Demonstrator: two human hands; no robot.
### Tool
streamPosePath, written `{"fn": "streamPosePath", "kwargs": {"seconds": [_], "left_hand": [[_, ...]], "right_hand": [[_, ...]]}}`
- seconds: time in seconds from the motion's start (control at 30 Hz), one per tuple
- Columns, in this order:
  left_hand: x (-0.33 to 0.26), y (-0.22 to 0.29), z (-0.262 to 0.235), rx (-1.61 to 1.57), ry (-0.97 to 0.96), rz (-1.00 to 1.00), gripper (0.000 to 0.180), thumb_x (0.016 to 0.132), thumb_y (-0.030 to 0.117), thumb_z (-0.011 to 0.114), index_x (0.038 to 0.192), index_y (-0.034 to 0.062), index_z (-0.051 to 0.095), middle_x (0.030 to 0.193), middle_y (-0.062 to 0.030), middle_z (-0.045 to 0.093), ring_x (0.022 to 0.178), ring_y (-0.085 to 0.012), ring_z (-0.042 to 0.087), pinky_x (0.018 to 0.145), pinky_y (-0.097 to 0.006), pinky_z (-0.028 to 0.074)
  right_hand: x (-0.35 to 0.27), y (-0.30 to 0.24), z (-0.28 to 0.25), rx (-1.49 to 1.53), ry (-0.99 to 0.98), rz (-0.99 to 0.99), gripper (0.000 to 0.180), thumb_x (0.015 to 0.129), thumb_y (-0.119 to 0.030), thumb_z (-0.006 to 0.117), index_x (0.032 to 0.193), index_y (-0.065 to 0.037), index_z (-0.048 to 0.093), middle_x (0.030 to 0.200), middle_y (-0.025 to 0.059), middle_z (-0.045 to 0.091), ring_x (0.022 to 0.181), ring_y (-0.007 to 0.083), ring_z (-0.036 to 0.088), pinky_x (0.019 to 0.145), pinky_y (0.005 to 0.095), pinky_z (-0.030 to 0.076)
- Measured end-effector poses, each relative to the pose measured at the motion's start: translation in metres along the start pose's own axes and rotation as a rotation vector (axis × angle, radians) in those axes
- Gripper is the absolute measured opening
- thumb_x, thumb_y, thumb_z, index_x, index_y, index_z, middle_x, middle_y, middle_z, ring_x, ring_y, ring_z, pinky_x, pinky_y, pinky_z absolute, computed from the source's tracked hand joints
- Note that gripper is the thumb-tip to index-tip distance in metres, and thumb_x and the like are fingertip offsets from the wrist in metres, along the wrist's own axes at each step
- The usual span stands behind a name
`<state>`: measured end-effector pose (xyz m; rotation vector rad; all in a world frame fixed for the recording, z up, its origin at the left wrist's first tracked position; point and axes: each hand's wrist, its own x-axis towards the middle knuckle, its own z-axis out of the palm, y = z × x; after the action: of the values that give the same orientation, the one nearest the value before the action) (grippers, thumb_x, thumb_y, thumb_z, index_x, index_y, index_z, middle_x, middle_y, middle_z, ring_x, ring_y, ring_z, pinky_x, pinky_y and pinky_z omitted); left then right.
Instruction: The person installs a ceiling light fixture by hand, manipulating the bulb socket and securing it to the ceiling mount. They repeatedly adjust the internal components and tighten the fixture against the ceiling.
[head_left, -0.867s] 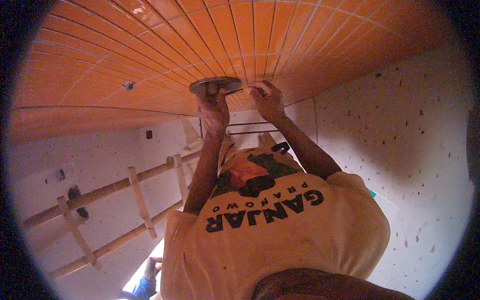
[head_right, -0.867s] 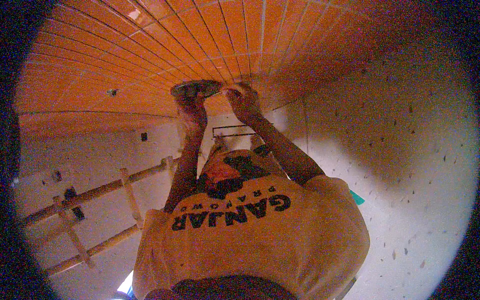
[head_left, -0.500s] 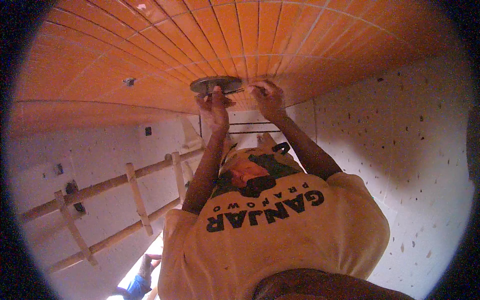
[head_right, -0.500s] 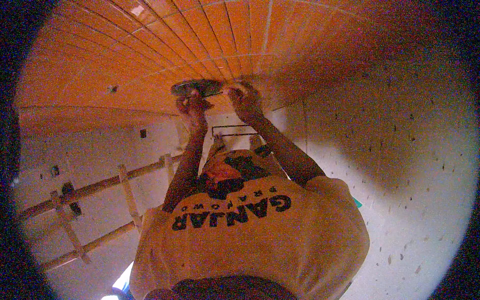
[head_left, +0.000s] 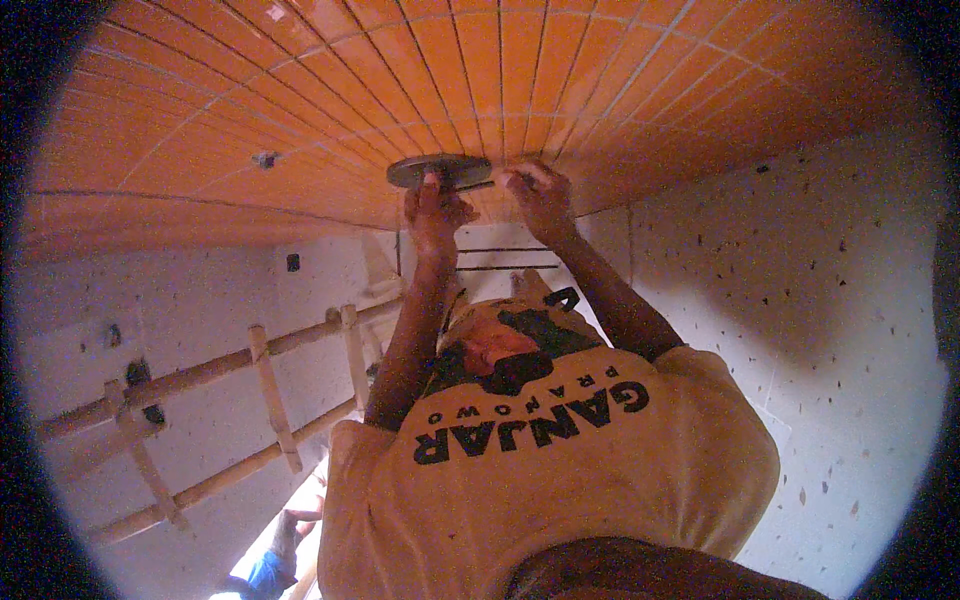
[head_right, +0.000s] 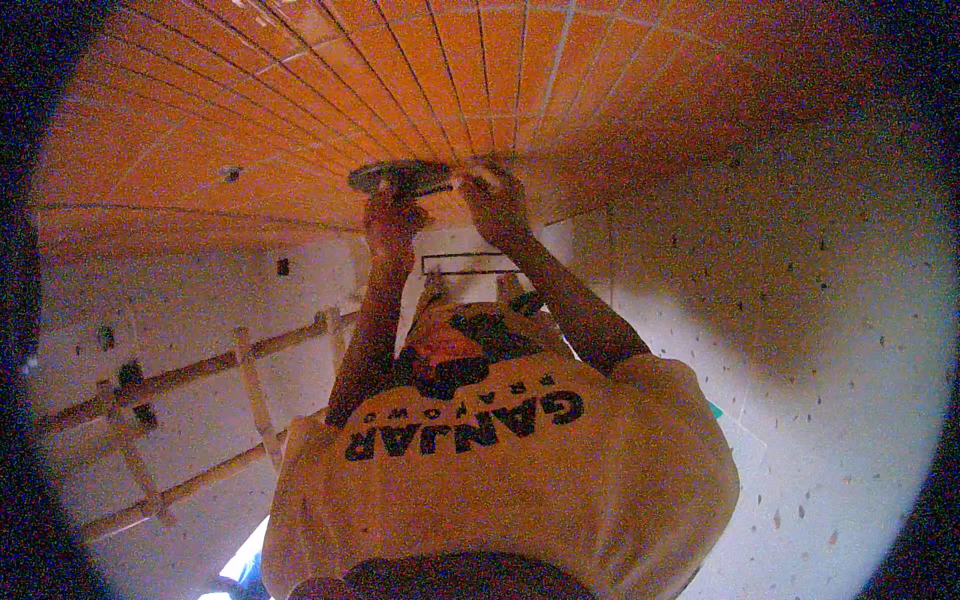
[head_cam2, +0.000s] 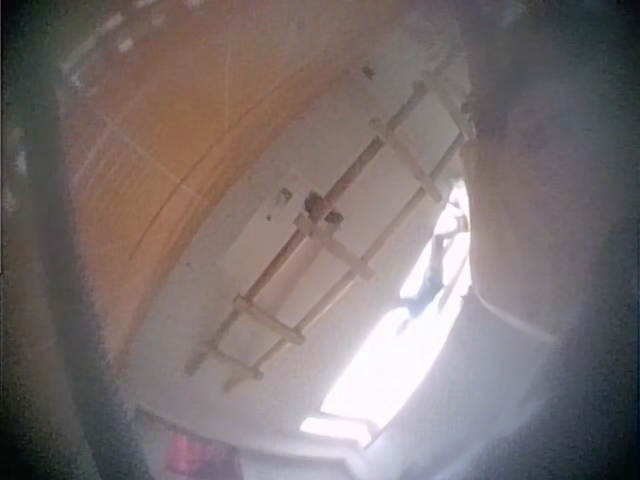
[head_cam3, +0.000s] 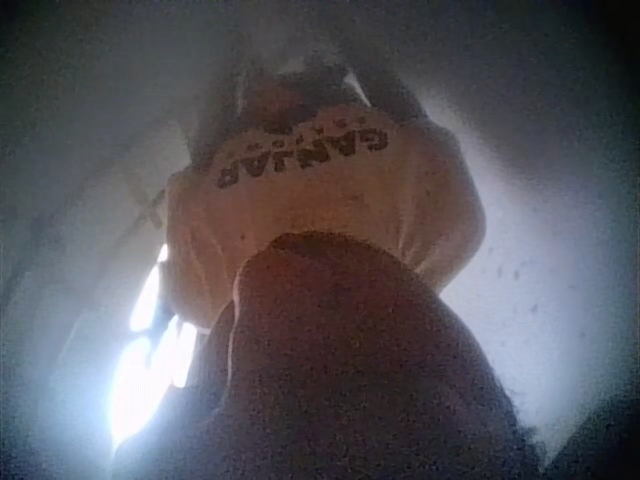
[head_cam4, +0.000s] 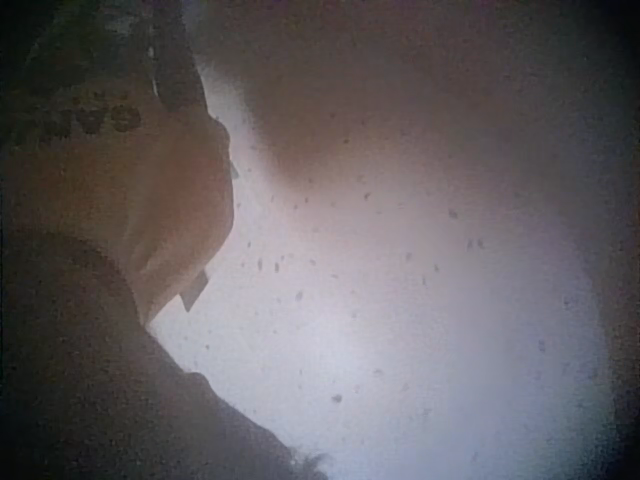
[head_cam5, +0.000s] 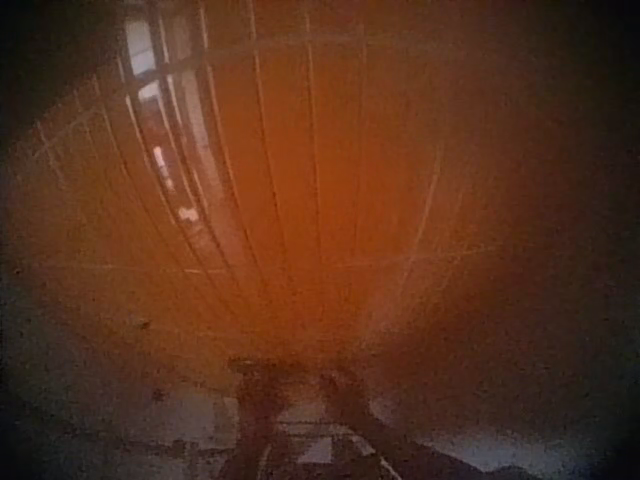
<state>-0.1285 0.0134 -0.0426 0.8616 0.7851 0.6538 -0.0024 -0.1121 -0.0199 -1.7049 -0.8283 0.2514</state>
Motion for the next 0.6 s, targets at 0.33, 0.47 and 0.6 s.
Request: {"fn": "streamPosePath", "kwargs": {"seconds": [0.33, 0.47, 0.6], "left_hand": [[0.007, 0.028, -0.025, 0.876, -0.043, 0.367, 0.042, 0.087, 0.04, 0.064, 0.095, -0.0011, 0.066, 0.072, -0.0081, 0.063, 0.064, -0.017, 0.058, 0.06, -0.033, 0.048], [-0.003, 0.061, -0.011, 0.992, -0.144, 0.233, 0.043, 0.087, 0.041, 0.064, 0.096, -0.0007, 0.067, 0.076, -0.0087, 0.066, 0.071, -0.0156, 0.06, 0.064, -0.031, 0.049], [0.01, 0.054, -0.022, 0.852, -0.209, 0.214, 0.044, 0.085, 0.042, 0.066, 0.095, -0.0008, 0.067, 0.078, -0.01, 0.067, 0.071, -0.0152, 0.06, 0.064, -0.031, 0.05]], "right_hand": [[-0.003, 0.03, -0.001, -0.087, 0.06, 0.013, 0.021, 0.086, -0.02, 0.064, 0.095, -0.001, 0.065, 0.085, 0.0148, 0.064, 0.073, 0.0266, 0.062, 0.069, 0.0374, 0.05], [-0.007, 0.004, -0.011, -0.099, 0.032, 0.16, 0.025, 0.086, -0.021, 0.063, 0.098, 0.001, 0.063, 0.085, 0.0163, 0.065, 0.072, 0.0263, 0.063, 0.069, 0.0383, 0.051], [-0.01, 0.023, -0.003, -0.081, 0.099, 0.108, 0.025, 0.086, -0.023, 0.063, 0.095, 0.0, 0.066, 0.083, 0.0128, 0.066, 0.072, 0.0216, 0.064, 0.069, 0.0337, 0.051]]}}
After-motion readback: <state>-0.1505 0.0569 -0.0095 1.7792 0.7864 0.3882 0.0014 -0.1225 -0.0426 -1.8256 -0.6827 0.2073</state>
